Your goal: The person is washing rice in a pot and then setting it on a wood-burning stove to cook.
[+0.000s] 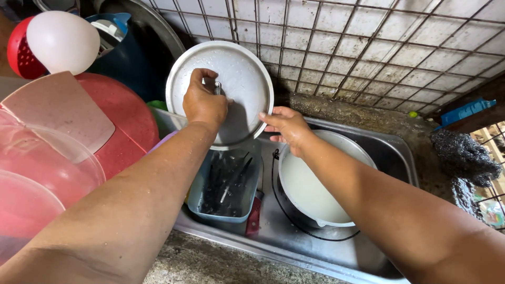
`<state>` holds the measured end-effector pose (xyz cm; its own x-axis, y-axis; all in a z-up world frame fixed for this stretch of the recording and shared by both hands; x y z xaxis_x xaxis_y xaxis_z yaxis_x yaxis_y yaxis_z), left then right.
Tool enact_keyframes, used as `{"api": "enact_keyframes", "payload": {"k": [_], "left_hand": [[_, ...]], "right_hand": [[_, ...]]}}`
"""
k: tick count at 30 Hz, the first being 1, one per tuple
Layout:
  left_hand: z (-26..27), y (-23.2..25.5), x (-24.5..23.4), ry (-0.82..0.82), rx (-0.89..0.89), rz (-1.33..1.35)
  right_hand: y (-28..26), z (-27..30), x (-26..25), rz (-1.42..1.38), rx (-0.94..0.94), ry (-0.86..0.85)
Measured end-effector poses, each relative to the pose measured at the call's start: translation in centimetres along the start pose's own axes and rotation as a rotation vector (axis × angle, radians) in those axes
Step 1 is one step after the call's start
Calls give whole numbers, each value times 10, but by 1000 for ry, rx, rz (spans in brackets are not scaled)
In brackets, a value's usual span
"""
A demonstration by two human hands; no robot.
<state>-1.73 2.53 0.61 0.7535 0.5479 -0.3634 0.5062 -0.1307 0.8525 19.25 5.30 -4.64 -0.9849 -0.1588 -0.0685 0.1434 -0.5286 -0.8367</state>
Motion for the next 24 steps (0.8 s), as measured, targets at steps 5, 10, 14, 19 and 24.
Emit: {"api": "enact_keyframes", "payload": {"k": [5, 10, 14, 19, 24], "left_hand": [[-3, -3, 0, -4, 7, 2], [-5, -4, 0, 6, 26, 18], [-8, -1, -1, 19, 42, 21], [-12, 7, -7, 39, 41, 39], [-11, 14, -11, 65, -78, 252]], "right_hand": [[15, -38, -10, 110, -159, 7], [10, -28, -8, 167, -224, -24], [24, -37, -11, 345, -130, 150], [26, -43, -11, 259, -280, 45], [0, -12, -2, -293, 24, -231]]}}
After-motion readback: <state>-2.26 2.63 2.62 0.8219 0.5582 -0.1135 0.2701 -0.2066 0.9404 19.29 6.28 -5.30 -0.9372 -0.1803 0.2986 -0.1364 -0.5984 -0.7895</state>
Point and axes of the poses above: each hand's wrist, its own z-axis away from the middle knuckle, its own x-axis out of the palm, y = z × x, the point moved 2 cm from there along -z, towards the middle knuckle, and after that the axes turned 14 degrees about x, right-handed, at the moved point
